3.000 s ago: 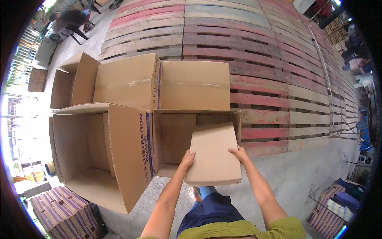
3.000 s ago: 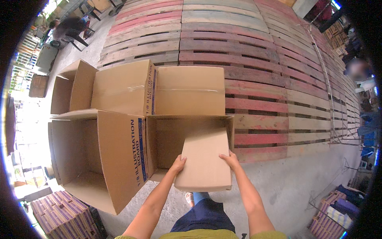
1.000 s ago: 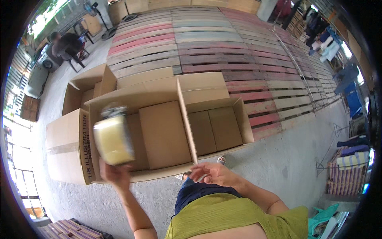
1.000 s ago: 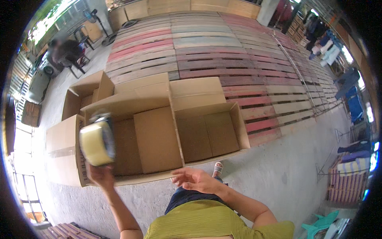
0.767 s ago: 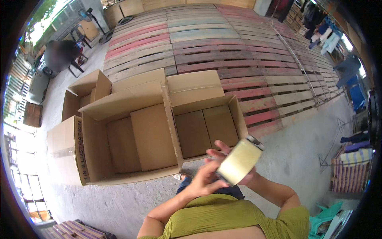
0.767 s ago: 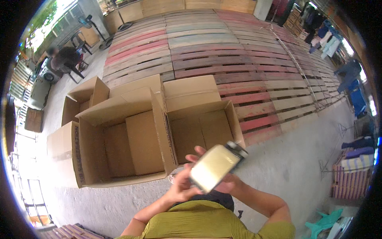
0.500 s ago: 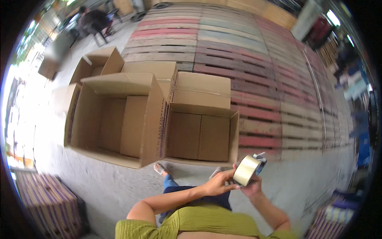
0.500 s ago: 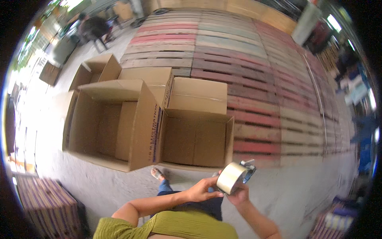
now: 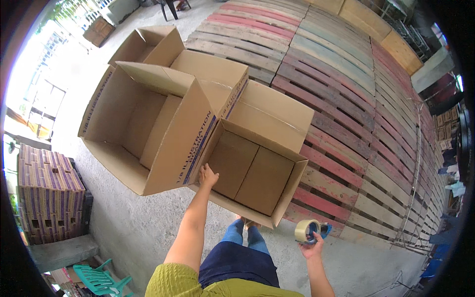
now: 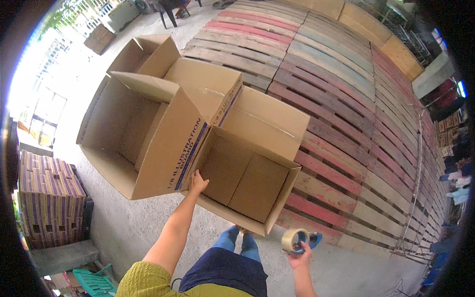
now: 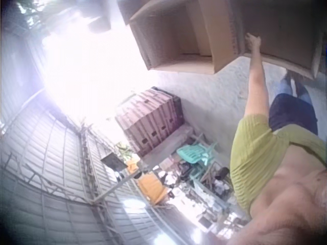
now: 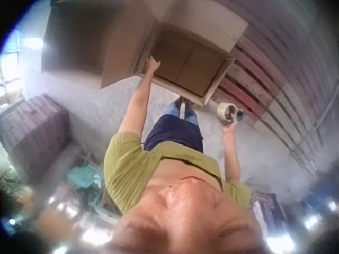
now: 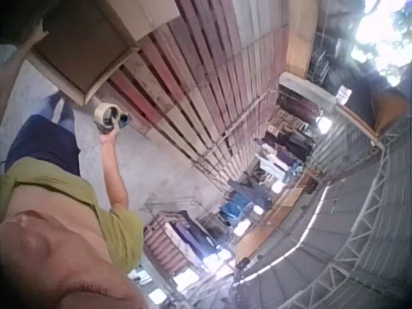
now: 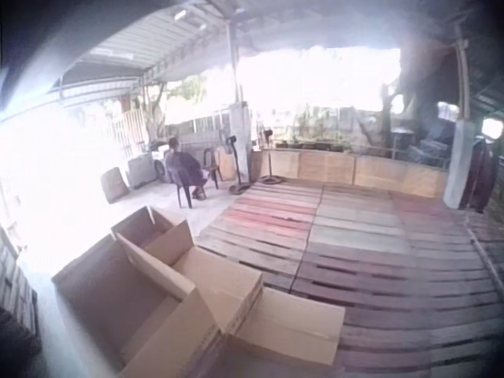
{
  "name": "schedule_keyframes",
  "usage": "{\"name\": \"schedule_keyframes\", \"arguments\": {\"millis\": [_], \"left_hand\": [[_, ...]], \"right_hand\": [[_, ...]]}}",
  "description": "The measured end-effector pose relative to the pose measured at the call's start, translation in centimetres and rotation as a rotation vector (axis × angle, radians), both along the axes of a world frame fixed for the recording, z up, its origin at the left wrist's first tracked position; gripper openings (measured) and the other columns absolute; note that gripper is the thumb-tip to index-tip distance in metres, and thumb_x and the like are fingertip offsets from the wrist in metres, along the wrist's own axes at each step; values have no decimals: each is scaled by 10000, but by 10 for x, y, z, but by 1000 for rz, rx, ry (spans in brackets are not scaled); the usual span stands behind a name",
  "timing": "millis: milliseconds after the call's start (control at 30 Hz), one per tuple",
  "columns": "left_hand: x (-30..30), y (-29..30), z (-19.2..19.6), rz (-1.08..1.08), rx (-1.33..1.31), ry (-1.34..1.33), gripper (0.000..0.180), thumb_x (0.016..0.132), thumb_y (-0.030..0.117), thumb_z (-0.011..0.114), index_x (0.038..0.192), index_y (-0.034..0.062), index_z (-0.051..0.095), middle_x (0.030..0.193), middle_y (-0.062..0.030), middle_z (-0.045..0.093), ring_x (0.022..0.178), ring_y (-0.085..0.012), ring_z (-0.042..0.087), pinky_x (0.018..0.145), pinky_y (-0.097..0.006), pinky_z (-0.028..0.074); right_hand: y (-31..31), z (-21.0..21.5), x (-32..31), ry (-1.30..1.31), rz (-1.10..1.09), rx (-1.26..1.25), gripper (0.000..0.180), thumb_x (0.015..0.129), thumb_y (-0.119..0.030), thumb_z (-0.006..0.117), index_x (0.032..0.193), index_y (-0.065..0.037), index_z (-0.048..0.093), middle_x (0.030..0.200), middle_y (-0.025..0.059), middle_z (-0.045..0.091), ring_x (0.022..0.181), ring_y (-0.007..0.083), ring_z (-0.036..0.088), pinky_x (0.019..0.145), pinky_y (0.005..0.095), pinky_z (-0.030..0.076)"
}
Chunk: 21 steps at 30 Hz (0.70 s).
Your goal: The person places stacks of illustration boards into cardboard boxes and then seals the boxes using a tape dispenser.
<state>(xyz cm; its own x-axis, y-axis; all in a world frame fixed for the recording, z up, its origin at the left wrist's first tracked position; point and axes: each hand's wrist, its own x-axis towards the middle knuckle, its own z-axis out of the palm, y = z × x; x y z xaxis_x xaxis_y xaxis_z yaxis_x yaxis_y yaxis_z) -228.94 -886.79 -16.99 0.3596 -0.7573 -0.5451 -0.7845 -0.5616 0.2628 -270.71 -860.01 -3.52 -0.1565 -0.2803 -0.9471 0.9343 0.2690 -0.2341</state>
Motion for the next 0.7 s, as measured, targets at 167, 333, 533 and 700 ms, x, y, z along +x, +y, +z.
{"name": "schedule_keyframes", "arguments": {"millis": [167, 333, 533, 700], "left_hand": [[10, -34, -49, -114, -102, -99, 1012, 722, 261, 747, 1456, 62, 80, 1490, -198, 162, 1354, -355, 244, 1072, -457, 317], [7, -51, -69, -76, -117, -228, 1076, 699, 293, 760, 1458, 52, 37, 1460, -181, 207, 1330, -352, 272, 1031, -498, 336], [36, -54, -94, -118, 19, -37, 909, 725, 385, 714, 1457, 209, 205, 1441, -208, 236, 1314, -416, 259, 1025, -609, 256], [-15, -2, -170, -213, 40, 341, 1061, 718, 507, 692, 1486, 212, 23, 1533, -179, 30, 1356, -497, 118, 1047, -649, 184]], "right_hand": [[-84, -53, 33, 44, 161, -193, 330, 723, -69, 593, 1052, -81, 576, 917, 79, 623, 852, 236, 614, 822, 390, 506], [-231, -114, 91, 28, 224, -329, 253, 755, -81, 576, 1000, -19, 561, 976, 135, 640, 881, 274, 631, 853, 416, 503], [-385, -207, 134, 34, 237, -391, 280, 729, -120, 579, 1004, -79, 539, 858, 77, 577, 759, 288, 618, 658, 409, 516], [-469, -281, 80, 282, 182, -345, 539, 682, -170, 550, 1205, -60, 474, 1221, 162, 488, 1119, 399, 488, 918, 686, 371]]}}
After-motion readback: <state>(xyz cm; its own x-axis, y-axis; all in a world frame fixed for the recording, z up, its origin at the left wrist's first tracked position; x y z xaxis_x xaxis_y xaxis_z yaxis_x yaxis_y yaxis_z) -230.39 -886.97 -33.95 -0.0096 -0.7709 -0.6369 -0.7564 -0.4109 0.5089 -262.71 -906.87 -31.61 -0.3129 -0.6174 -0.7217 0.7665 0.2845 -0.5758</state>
